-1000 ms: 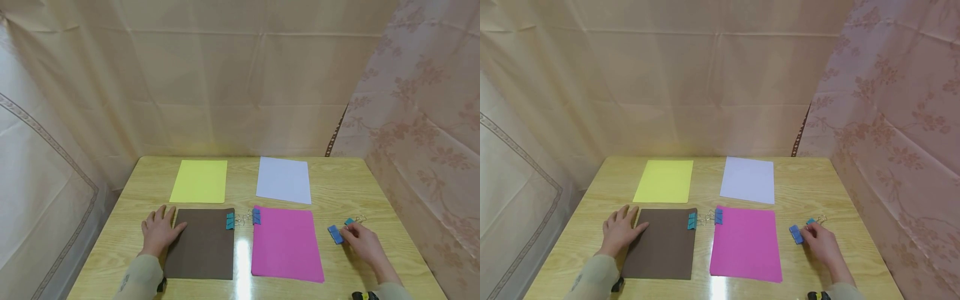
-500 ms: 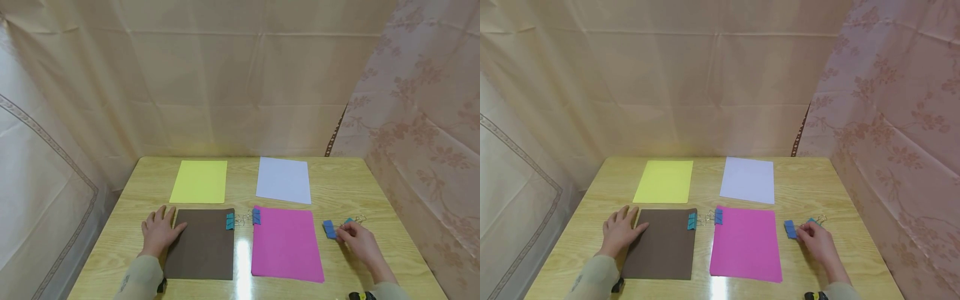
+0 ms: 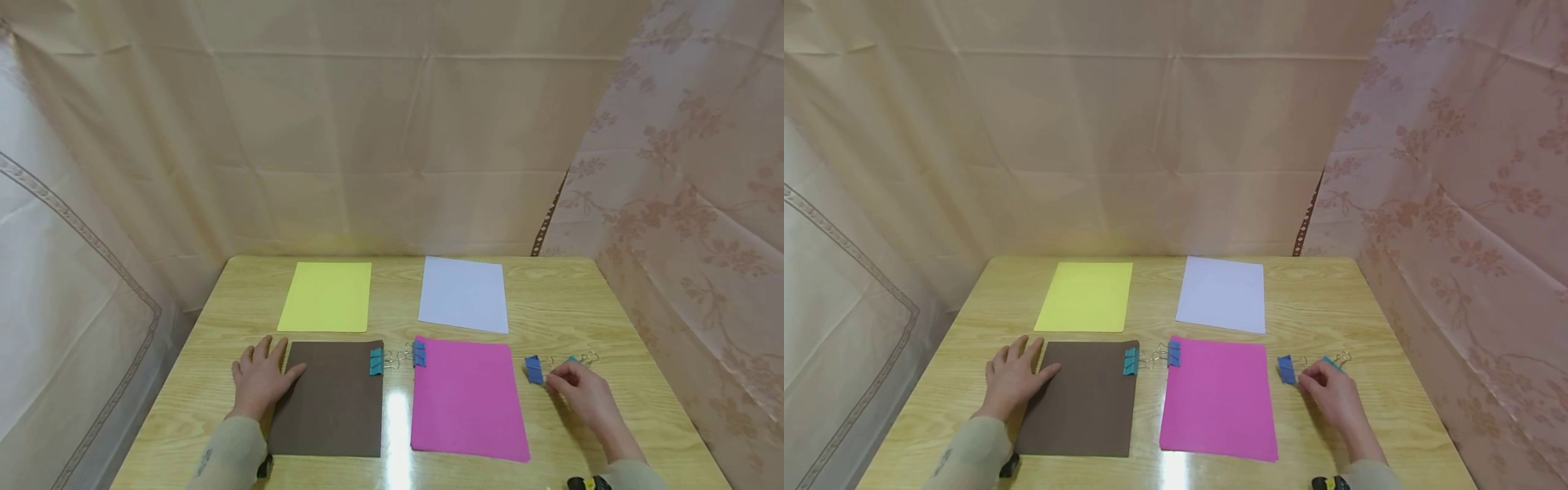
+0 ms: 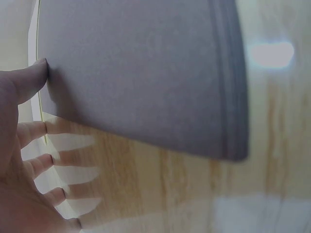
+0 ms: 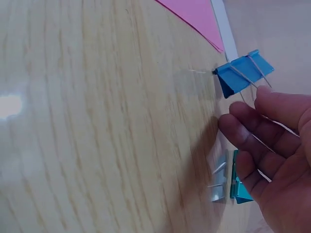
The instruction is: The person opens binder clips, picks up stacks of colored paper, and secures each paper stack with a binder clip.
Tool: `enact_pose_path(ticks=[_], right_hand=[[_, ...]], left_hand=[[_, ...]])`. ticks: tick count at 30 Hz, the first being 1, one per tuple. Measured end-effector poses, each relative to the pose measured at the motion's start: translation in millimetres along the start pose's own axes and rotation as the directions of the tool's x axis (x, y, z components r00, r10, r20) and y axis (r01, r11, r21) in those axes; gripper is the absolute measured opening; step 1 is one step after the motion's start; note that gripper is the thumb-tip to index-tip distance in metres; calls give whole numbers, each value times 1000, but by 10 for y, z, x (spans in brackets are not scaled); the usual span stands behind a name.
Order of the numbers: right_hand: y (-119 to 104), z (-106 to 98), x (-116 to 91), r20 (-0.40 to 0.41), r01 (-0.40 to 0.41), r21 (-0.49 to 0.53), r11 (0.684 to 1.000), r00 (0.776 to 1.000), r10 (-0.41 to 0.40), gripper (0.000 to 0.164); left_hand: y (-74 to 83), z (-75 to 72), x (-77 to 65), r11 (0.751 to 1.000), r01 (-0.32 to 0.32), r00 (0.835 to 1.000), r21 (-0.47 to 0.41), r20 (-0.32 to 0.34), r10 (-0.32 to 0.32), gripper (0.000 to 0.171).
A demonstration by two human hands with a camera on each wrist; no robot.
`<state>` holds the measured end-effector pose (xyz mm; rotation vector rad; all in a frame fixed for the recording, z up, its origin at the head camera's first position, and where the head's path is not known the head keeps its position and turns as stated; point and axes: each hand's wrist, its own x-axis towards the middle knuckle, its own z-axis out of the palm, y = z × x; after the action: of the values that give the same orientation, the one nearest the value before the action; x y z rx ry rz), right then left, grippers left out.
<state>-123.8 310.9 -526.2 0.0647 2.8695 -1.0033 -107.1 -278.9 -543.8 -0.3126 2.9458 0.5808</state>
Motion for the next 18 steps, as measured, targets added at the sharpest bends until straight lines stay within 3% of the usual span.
enact_pose_path(ticks=[18], right_hand=[[15, 85, 41, -7, 31, -68, 997, 999, -32, 10]], left_hand=[[-3, 15, 13, 1000, 11, 1000, 5, -2, -11, 82]])
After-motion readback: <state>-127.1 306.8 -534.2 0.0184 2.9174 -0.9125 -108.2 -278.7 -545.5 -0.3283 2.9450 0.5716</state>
